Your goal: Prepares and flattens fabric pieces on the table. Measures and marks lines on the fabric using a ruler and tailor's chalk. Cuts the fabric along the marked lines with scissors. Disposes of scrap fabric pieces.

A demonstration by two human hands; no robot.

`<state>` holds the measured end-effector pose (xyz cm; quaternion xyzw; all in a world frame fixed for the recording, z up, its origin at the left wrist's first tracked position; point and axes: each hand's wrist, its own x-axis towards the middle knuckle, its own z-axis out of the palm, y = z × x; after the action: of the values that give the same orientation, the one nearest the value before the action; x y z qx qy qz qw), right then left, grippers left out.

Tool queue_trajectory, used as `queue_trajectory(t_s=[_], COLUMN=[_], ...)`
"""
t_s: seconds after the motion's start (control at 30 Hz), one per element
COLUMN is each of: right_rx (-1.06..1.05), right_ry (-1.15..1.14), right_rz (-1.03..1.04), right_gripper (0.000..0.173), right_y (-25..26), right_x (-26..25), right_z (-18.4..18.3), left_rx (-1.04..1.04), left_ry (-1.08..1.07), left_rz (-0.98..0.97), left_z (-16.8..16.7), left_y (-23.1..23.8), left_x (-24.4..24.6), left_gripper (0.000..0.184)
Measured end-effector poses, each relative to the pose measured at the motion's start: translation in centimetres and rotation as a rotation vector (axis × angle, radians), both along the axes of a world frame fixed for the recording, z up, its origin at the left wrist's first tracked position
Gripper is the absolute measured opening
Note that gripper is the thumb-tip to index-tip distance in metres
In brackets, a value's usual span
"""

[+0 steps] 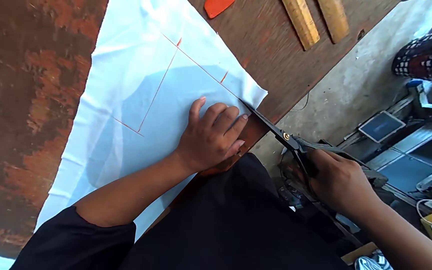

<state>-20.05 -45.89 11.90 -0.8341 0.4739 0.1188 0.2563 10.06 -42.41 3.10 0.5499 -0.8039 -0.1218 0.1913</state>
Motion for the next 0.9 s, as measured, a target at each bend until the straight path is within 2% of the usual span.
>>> queue_trajectory(t_s=[0.23, 0.5, 0.73, 0.9], right_rx=[0.053, -0.006, 0.035, -0.003], right_ry=[0.038, -0.02, 0.026, 0.019], right_rz=[-0.089, -0.135, -0.201, -0.254], right_gripper=[0.06, 0.049, 0.065, 0.059], right_y=[1.4, 2.8, 3.7, 4.8], right_x=[2.1, 3.3, 5.2, 7.2], right_z=[0.5, -0.4, 0.1, -0.6], left_rx=[-0.004, 0.015, 0.0, 0.008], left_ry=[0.005, 0.03, 0.033, 0.023], left_rz=[-0.001, -0.011, -0.01, -0.016], left_z=[0.0, 0.4, 0.3, 0.4], left_y=[-0.1, -0.3, -0.3, -0.2], left_x=[0.1, 0.3, 0.2, 0.3], left_gripper=[0.046, 0.043, 0.038, 0.035])
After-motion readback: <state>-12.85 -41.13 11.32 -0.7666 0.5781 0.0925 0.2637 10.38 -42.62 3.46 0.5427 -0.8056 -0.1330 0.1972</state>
